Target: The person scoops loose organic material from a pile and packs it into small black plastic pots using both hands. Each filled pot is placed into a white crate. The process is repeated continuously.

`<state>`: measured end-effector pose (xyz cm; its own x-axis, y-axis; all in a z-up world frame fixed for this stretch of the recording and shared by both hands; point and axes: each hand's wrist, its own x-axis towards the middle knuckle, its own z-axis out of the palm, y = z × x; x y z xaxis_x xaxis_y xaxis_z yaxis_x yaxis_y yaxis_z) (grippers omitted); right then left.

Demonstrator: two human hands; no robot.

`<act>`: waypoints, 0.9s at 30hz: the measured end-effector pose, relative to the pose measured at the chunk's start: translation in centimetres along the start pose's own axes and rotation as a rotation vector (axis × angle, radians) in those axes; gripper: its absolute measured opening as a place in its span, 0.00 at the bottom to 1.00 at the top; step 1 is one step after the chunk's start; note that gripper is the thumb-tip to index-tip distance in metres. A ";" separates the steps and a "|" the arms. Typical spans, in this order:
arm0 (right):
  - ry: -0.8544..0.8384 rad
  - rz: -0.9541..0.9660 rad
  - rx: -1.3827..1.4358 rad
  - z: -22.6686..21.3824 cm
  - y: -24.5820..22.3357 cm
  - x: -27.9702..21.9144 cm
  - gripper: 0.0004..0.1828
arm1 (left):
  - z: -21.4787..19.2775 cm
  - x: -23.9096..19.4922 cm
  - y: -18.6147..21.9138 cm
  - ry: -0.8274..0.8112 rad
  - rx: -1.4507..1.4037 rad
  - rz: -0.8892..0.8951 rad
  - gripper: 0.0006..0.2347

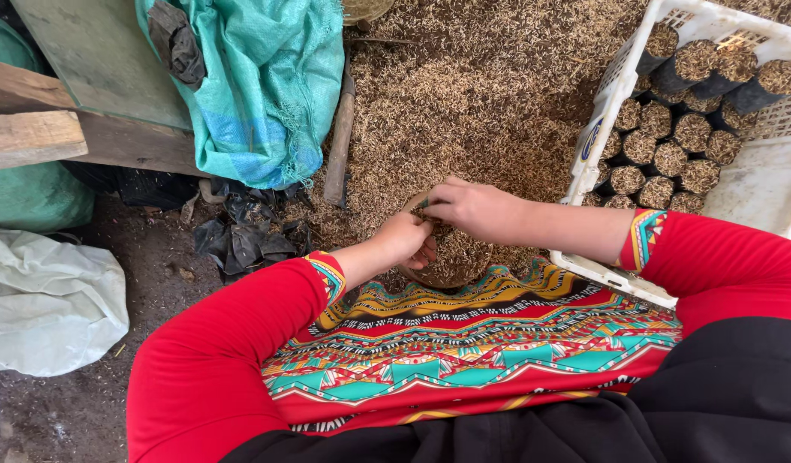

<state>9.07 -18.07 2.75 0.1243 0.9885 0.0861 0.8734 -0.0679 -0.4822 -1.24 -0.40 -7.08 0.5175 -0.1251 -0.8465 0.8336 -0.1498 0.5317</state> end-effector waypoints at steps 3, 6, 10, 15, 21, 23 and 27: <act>-0.037 0.011 -0.039 0.3 -0.4 -0.5 0.22 | 0.0 -0.5 0.3 0.017 0.014 -0.027 0.14; -0.071 -0.013 -0.063 0.8 -0.5 -0.8 0.16 | 0.4 -0.9 0.6 0.013 0.017 -0.034 0.12; -0.063 -0.048 -0.059 1.1 -0.3 -0.7 0.13 | 1.1 -1.1 0.3 0.037 0.008 -0.013 0.11; 0.066 0.003 -0.029 1.3 -0.3 -1.0 0.22 | 0.3 -1.0 -0.1 0.022 -0.027 0.002 0.13; -0.106 -0.030 -0.114 2.1 -0.3 -1.2 0.09 | 0.7 -0.9 -0.2 0.073 -0.069 0.039 0.12; -0.087 -0.030 -0.089 2.0 -0.2 -1.0 0.08 | 0.8 -1.3 0.5 0.083 -0.038 0.036 0.13; -0.063 0.066 0.334 0.9 2.3 -0.4 0.09 | 1.0 -3.5 2.1 0.253 0.362 0.127 0.11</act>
<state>10.59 -18.53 0.82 0.1369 0.9906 -0.0033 0.6611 -0.0939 -0.7444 -1.45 -1.23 -2.97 0.6793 0.0723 -0.7303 0.6629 -0.4872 0.5684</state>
